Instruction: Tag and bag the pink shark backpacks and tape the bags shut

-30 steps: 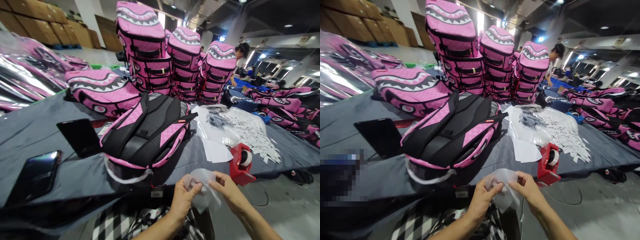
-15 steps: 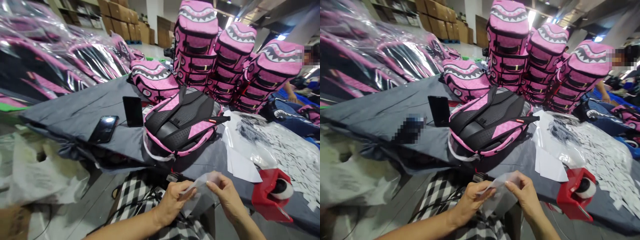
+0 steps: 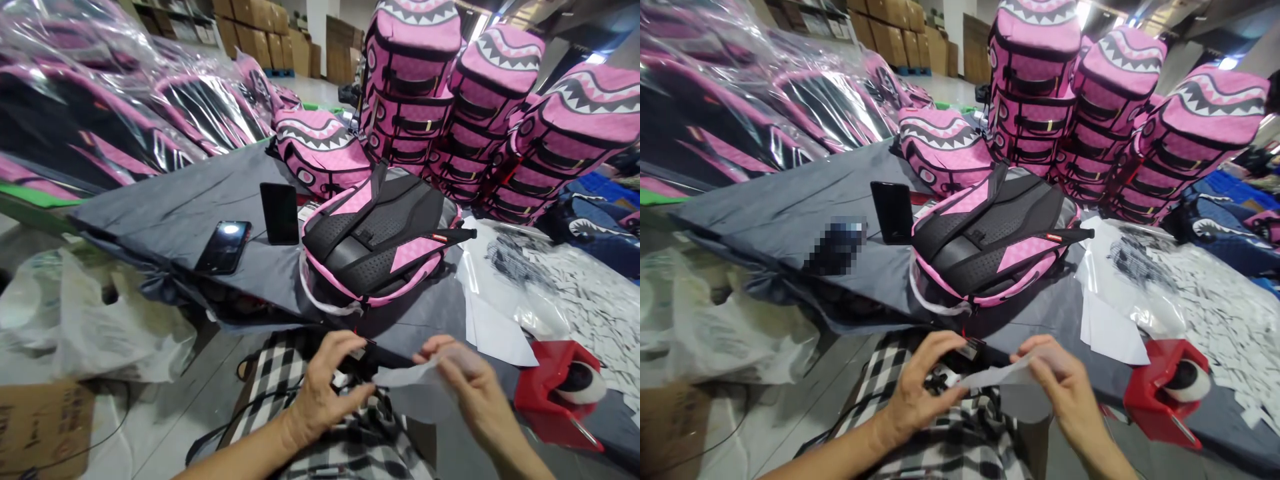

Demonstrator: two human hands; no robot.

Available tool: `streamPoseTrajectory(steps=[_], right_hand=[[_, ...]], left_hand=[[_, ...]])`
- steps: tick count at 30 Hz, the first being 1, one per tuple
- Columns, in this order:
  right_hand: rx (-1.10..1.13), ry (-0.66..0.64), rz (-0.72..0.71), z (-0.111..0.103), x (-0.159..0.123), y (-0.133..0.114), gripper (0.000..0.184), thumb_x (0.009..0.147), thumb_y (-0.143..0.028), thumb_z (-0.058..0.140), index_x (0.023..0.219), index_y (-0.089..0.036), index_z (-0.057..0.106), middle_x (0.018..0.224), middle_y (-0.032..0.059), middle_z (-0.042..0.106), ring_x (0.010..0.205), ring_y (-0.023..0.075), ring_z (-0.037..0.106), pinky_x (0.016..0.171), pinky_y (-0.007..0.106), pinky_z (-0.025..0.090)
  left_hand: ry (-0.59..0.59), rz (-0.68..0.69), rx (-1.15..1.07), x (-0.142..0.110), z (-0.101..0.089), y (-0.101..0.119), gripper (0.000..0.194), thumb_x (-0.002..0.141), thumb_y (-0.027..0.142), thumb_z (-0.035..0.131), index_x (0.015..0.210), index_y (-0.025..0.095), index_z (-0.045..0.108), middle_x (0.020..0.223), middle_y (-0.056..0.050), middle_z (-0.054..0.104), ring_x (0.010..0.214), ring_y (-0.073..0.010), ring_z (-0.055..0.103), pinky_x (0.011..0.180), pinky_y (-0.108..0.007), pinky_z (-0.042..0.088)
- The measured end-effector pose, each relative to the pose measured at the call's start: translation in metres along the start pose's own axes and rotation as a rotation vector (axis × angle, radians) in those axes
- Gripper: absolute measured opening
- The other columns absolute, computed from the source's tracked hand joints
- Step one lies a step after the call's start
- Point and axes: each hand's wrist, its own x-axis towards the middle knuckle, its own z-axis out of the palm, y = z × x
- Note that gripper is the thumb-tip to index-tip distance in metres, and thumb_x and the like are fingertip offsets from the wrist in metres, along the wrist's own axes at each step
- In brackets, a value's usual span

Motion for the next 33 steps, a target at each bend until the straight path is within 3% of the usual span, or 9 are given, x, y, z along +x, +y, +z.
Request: streamPoseTrajectory(steps=[2,4,9,11,17,20,22,26,33], right_hand=[[-0.150,0.143,-0.078,-0.022,-0.003,-0.011,0.039,0.082,-0.062,0.068,0.079,-0.023,0.073,0.080,0.0078,0.062,0.069,0.0209,0.056,0.060,0.029,0.048],[-0.239,0.144,-0.073,-0.040,-0.006,-0.018,0.038,0.081,-0.061,0.068,0.079,-0.023,0.072,0.071,0.0059,0.061,0.062,0.0201,0.054,0.054,0.028,0.045],[-0.367,-0.569,0.163,-0.044,-0.003,-0.014,0.043,0.090,-0.051,0.060,0.062,-0.019,0.064,0.058,0.0001,0.053,0.054,0.0129,0.042,0.051,0.024,0.035],[-0.414,-0.665,0.174,-0.039,0.003,-0.007,0.042,0.092,-0.044,0.057,0.060,-0.018,0.063,0.057,-0.0009,0.052,0.054,0.0122,0.041,0.052,0.023,0.034],[-0.550,-0.211,-0.110,-0.012,0.038,0.000,0.025,0.079,-0.030,0.053,0.089,-0.022,0.075,0.081,0.0061,0.073,0.075,0.0251,0.065,0.070,0.030,0.047],[-0.615,-0.272,-0.165,0.024,0.057,0.005,0.028,0.072,-0.022,0.049,0.086,-0.024,0.073,0.079,0.0054,0.073,0.072,0.0232,0.065,0.069,0.029,0.045],[-0.575,-0.363,-0.144,0.048,0.072,0.011,0.018,0.075,-0.026,0.050,0.067,-0.021,0.065,0.061,0.0024,0.063,0.060,0.0181,0.056,0.059,0.025,0.039],[-0.347,-0.329,-0.023,0.077,0.095,0.020,0.042,0.082,-0.050,0.051,0.054,-0.022,0.040,0.048,-0.0042,0.034,0.051,0.0102,0.029,0.048,0.023,0.025],[-0.265,-0.194,-0.046,0.098,0.088,0.015,0.046,0.074,-0.057,0.064,0.056,-0.022,0.041,0.054,-0.0049,0.037,0.053,0.0098,0.029,0.049,0.024,0.026]], left_hand=[[0.114,-0.218,0.019,0.006,0.001,-0.011,0.041,0.087,0.046,0.065,0.120,0.021,0.064,0.118,-0.011,0.068,0.110,-0.0250,0.065,0.097,-0.040,0.052],[0.088,-0.365,-0.027,0.018,0.011,-0.021,0.039,0.086,0.045,0.064,0.115,0.020,0.066,0.115,-0.010,0.071,0.106,-0.0248,0.067,0.097,-0.041,0.052],[-0.013,-0.595,-0.311,0.051,0.044,-0.029,0.035,0.076,0.050,0.064,0.088,0.018,0.066,0.077,-0.006,0.075,0.068,-0.0209,0.067,0.067,-0.033,0.052],[-0.040,-0.678,-0.422,0.053,0.043,-0.026,0.036,0.074,0.051,0.064,0.085,0.017,0.064,0.060,-0.002,0.069,0.052,-0.0174,0.059,0.056,-0.029,0.045],[-0.089,-0.723,-0.501,0.045,-0.002,-0.016,0.040,0.069,0.056,0.071,0.064,0.018,0.063,0.046,-0.001,0.062,0.054,-0.0150,0.056,0.066,-0.028,0.044],[-0.098,-0.746,-0.551,0.043,-0.011,-0.007,0.047,0.074,0.063,0.066,0.072,0.016,0.067,0.054,-0.004,0.068,0.056,-0.0156,0.057,0.067,-0.029,0.044],[-0.082,-0.721,-0.561,0.035,-0.006,-0.001,0.049,0.077,0.064,0.064,0.080,0.015,0.069,0.069,-0.007,0.074,0.065,-0.0176,0.062,0.069,-0.029,0.046],[-0.055,-0.593,-0.448,0.011,0.021,0.003,0.034,0.082,0.049,0.065,0.086,0.016,0.069,0.083,-0.008,0.075,0.078,-0.0212,0.067,0.073,-0.029,0.048],[-0.239,-0.282,0.135,-0.004,0.034,-0.009,0.019,0.089,0.016,0.047,0.082,0.020,0.065,0.076,-0.006,0.067,0.073,-0.0214,0.065,0.074,-0.032,0.050]])
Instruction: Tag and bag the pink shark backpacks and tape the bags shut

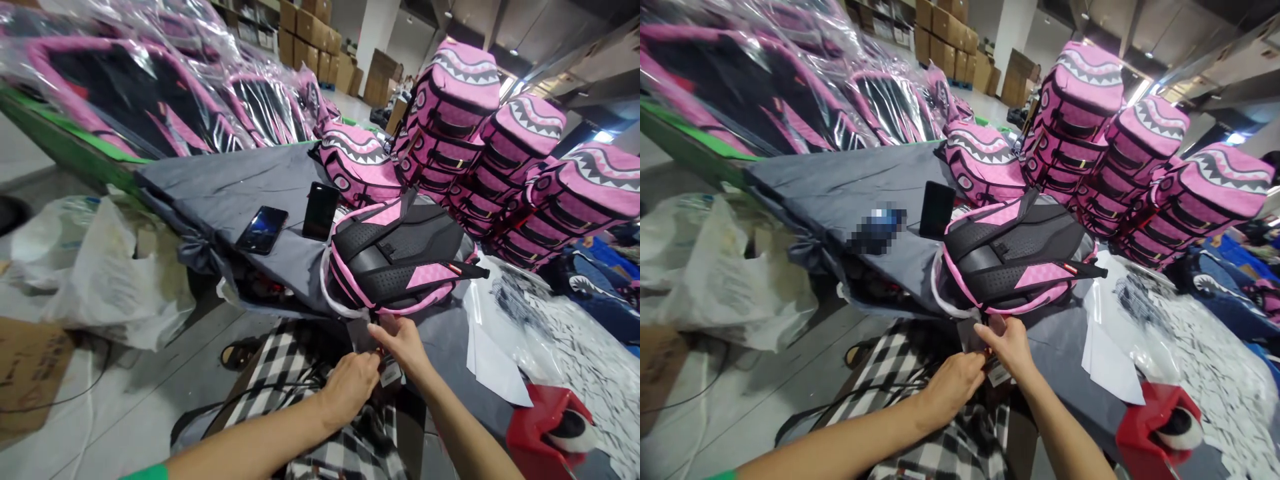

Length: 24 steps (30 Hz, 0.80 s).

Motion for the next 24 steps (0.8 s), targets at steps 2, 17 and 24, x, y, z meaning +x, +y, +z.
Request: streamPoseTrajectory(steps=[2,17,24], right_hand=[[-0.066,0.108,-0.010,0.007,-0.001,0.002,0.040,0.071,-0.051,0.064,0.054,-0.022,0.041,0.052,-0.0055,0.036,0.052,0.0096,0.029,0.049,0.024,0.025],[-0.181,0.080,-0.136,0.002,-0.003,0.006,0.041,0.086,-0.053,0.054,0.064,-0.019,0.056,0.053,-0.0032,0.045,0.050,0.0114,0.038,0.049,0.023,0.030],[-0.795,0.402,-0.588,-0.003,-0.014,0.005,0.032,0.099,-0.022,0.042,0.087,-0.018,0.072,0.075,0.0039,0.067,0.062,0.0145,0.058,0.057,0.024,0.036]], left_hand=[[0.141,-0.032,-0.042,-0.003,-0.006,-0.007,0.020,0.092,0.025,0.049,0.078,0.021,0.063,0.076,-0.003,0.063,0.071,-0.0196,0.063,0.071,-0.031,0.051],[0.593,-0.447,-0.862,0.032,-0.002,-0.008,0.030,0.067,0.043,0.067,0.079,0.016,0.074,0.081,-0.006,0.076,0.079,-0.0226,0.066,0.077,-0.033,0.052],[0.663,-0.491,-0.980,0.039,-0.011,-0.001,0.031,0.064,0.042,0.070,0.082,0.016,0.072,0.077,-0.004,0.072,0.069,-0.0166,0.059,0.065,-0.026,0.046]])
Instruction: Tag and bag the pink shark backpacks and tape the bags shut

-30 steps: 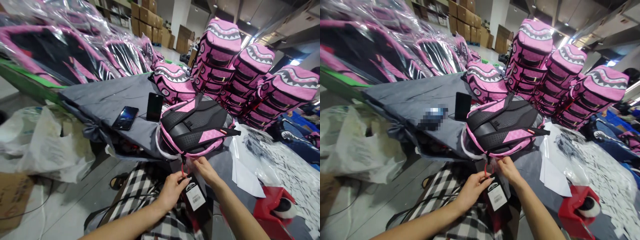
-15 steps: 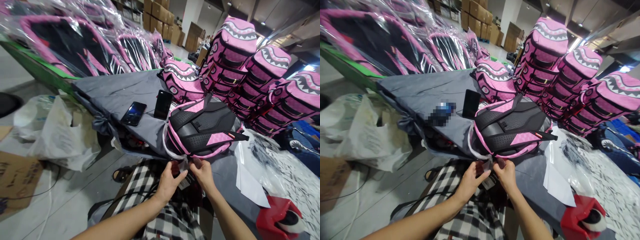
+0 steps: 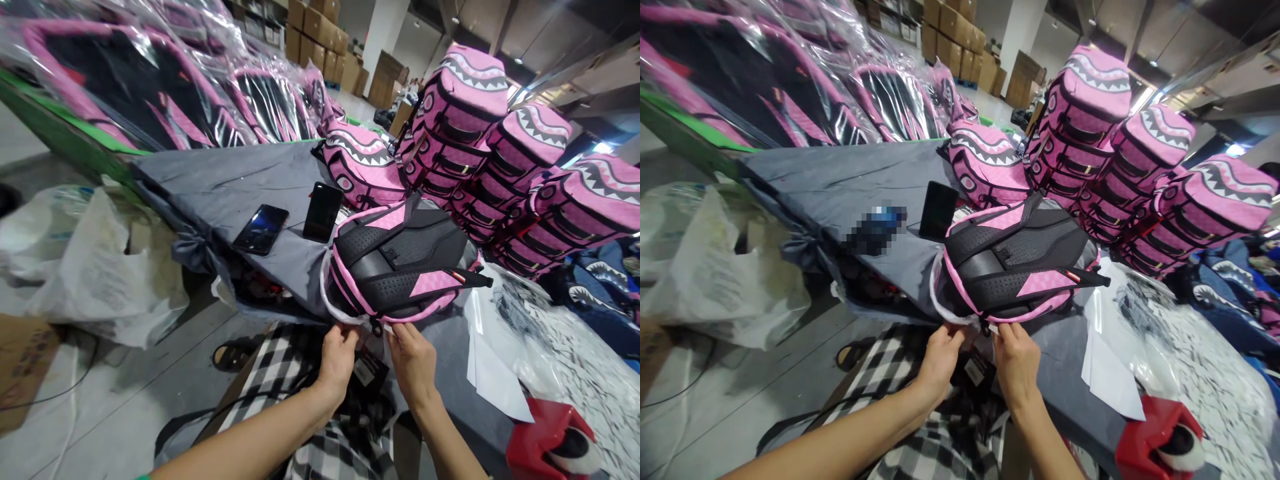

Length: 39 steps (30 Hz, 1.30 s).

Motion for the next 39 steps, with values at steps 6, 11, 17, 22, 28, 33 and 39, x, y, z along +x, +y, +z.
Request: streamPoseTrajectory(steps=[6,11,17,22,28,33,39], right_hand=[[-0.248,0.199,-0.177,-0.008,0.006,-0.024,0.023,0.100,-0.017,0.049,0.091,-0.019,0.070,0.075,0.0028,0.066,0.066,0.0144,0.058,0.060,0.025,0.036],[-0.290,0.199,-0.213,0.003,0.011,-0.041,0.027,0.102,-0.018,0.047,0.086,-0.019,0.068,0.075,0.0031,0.064,0.066,0.0158,0.053,0.061,0.029,0.034],[-0.316,0.152,-0.262,0.016,-0.001,-0.042,0.017,0.100,-0.017,0.052,0.097,-0.017,0.069,0.080,0.0051,0.067,0.073,0.0190,0.054,0.062,0.032,0.032],[-0.279,0.098,-0.274,0.013,-0.015,-0.039,0.015,0.099,-0.023,0.056,0.107,-0.017,0.068,0.100,0.0062,0.074,0.083,0.0214,0.056,0.069,0.035,0.034],[-0.295,0.092,-0.268,0.015,-0.021,-0.037,0.017,0.099,-0.021,0.053,0.101,-0.015,0.068,0.103,0.0079,0.075,0.085,0.0232,0.054,0.070,0.038,0.034],[-0.246,0.103,-0.261,0.013,-0.022,-0.037,0.013,0.098,-0.019,0.054,0.101,-0.017,0.066,0.100,0.0073,0.075,0.084,0.0225,0.056,0.070,0.038,0.036],[0.015,0.216,0.015,0.018,-0.021,-0.037,0.015,0.098,-0.023,0.055,0.112,-0.020,0.060,0.098,0.0078,0.069,0.087,0.0202,0.060,0.076,0.033,0.045]], left_hand=[[0.027,-0.240,-0.208,0.005,0.017,0.003,0.028,0.051,0.034,0.075,0.071,0.017,0.066,0.061,0.001,0.062,0.053,-0.0124,0.050,0.054,-0.026,0.042],[-0.015,-0.280,-0.256,0.006,0.016,0.004,0.029,0.046,0.032,0.080,0.065,0.016,0.064,0.058,0.001,0.061,0.053,-0.0130,0.053,0.054,-0.026,0.042],[-0.033,-0.258,-0.261,0.002,0.004,0.005,0.030,0.047,0.030,0.082,0.069,0.015,0.069,0.065,-0.001,0.067,0.065,-0.0167,0.061,0.064,-0.027,0.048],[-0.132,-0.210,-0.214,0.000,-0.002,0.009,0.032,0.053,0.039,0.082,0.072,0.015,0.073,0.072,-0.005,0.072,0.071,-0.0186,0.064,0.069,-0.027,0.049],[-0.229,-0.157,-0.137,-0.005,-0.004,0.017,0.031,0.059,0.038,0.081,0.079,0.015,0.076,0.078,-0.006,0.074,0.076,-0.0187,0.064,0.073,-0.027,0.049],[-0.107,-0.148,-0.103,0.001,0.003,0.014,0.030,0.051,0.038,0.083,0.067,0.015,0.074,0.069,-0.006,0.073,0.069,-0.0186,0.062,0.069,-0.029,0.049],[0.012,-0.110,-0.071,0.008,0.011,0.003,0.033,0.048,0.037,0.085,0.070,0.014,0.075,0.073,-0.007,0.075,0.068,-0.0196,0.064,0.067,-0.030,0.050]])
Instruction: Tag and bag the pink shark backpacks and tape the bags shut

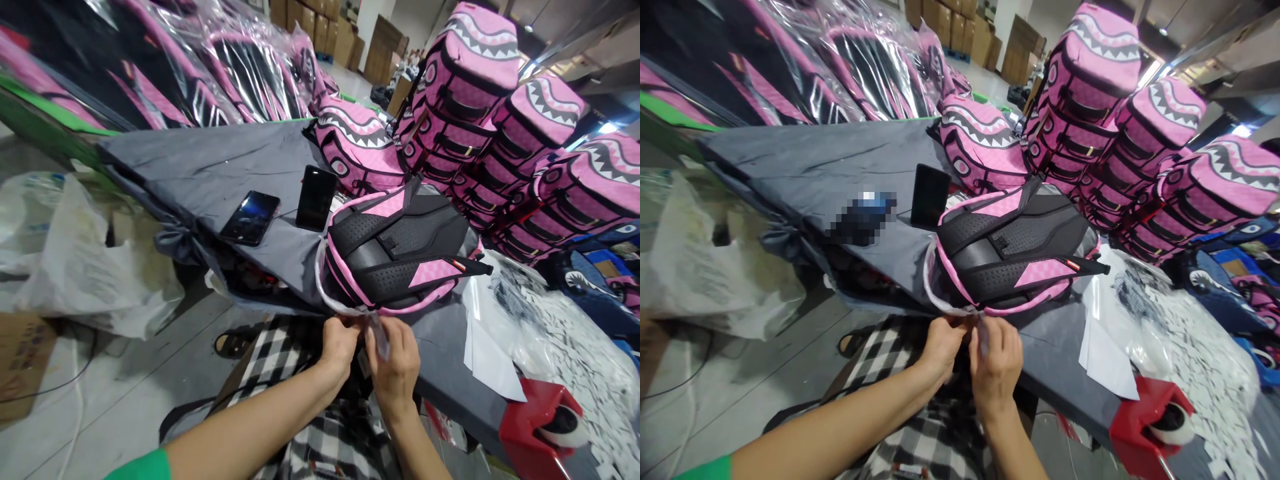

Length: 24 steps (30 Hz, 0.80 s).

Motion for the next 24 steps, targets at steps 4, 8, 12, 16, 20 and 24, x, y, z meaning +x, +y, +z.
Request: streamPoseTrajectory(steps=[4,8,12,16,20,24], right_hand=[[-0.146,0.026,0.184,0.020,0.000,0.001,0.014,0.100,-0.029,0.048,0.097,-0.019,0.058,0.084,0.0059,0.061,0.077,0.0229,0.055,0.071,0.036,0.041],[-0.277,0.039,0.111,0.029,0.003,0.001,0.013,0.099,-0.023,0.051,0.089,-0.020,0.059,0.077,0.0042,0.058,0.074,0.0226,0.050,0.067,0.036,0.034],[-0.346,0.053,-0.012,0.027,0.006,0.003,0.023,0.099,-0.017,0.049,0.078,-0.022,0.058,0.073,0.0033,0.052,0.071,0.0216,0.043,0.065,0.035,0.030],[-0.350,0.010,-0.139,0.022,0.007,0.005,0.023,0.098,-0.012,0.049,0.079,-0.022,0.059,0.081,0.0051,0.056,0.075,0.0209,0.045,0.067,0.035,0.029],[-0.340,-0.082,-0.212,0.016,0.007,0.002,0.015,0.095,-0.015,0.050,0.086,-0.020,0.061,0.087,0.0073,0.057,0.076,0.0214,0.044,0.066,0.035,0.030],[-0.331,-0.120,-0.166,0.015,0.007,-0.005,0.010,0.089,-0.024,0.056,0.081,-0.020,0.060,0.083,0.0079,0.054,0.076,0.0235,0.042,0.065,0.036,0.029]], left_hand=[[0.059,0.044,0.054,0.002,-0.003,-0.006,0.031,0.050,0.036,0.084,0.070,0.014,0.076,0.072,-0.006,0.075,0.068,-0.0190,0.064,0.068,-0.028,0.049],[0.074,0.045,0.087,0.002,-0.006,-0.005,0.031,0.049,0.037,0.083,0.067,0.014,0.075,0.065,-0.003,0.071,0.061,-0.0163,0.059,0.062,-0.027,0.047],[0.060,0.034,0.111,-0.004,-0.006,0.007,0.027,0.047,0.036,0.082,0.059,0.014,0.073,0.062,-0.003,0.070,0.059,-0.0150,0.056,0.060,-0.026,0.045],[0.043,0.030,0.123,-0.011,-0.003,0.021,0.021,0.047,0.032,0.080,0.051,0.015,0.069,0.058,-0.003,0.067,0.059,-0.0149,0.055,0.057,-0.025,0.042],[0.018,0.006,0.114,-0.010,0.002,0.026,0.018,0.050,0.031,0.077,0.050,0.015,0.068,0.056,-0.002,0.065,0.056,-0.0136,0.053,0.054,-0.024,0.041],[-0.016,-0.030,0.112,-0.012,0.006,0.031,0.019,0.052,0.029,0.075,0.047,0.016,0.063,0.049,0.001,0.058,0.051,-0.0115,0.048,0.049,-0.023,0.036]])
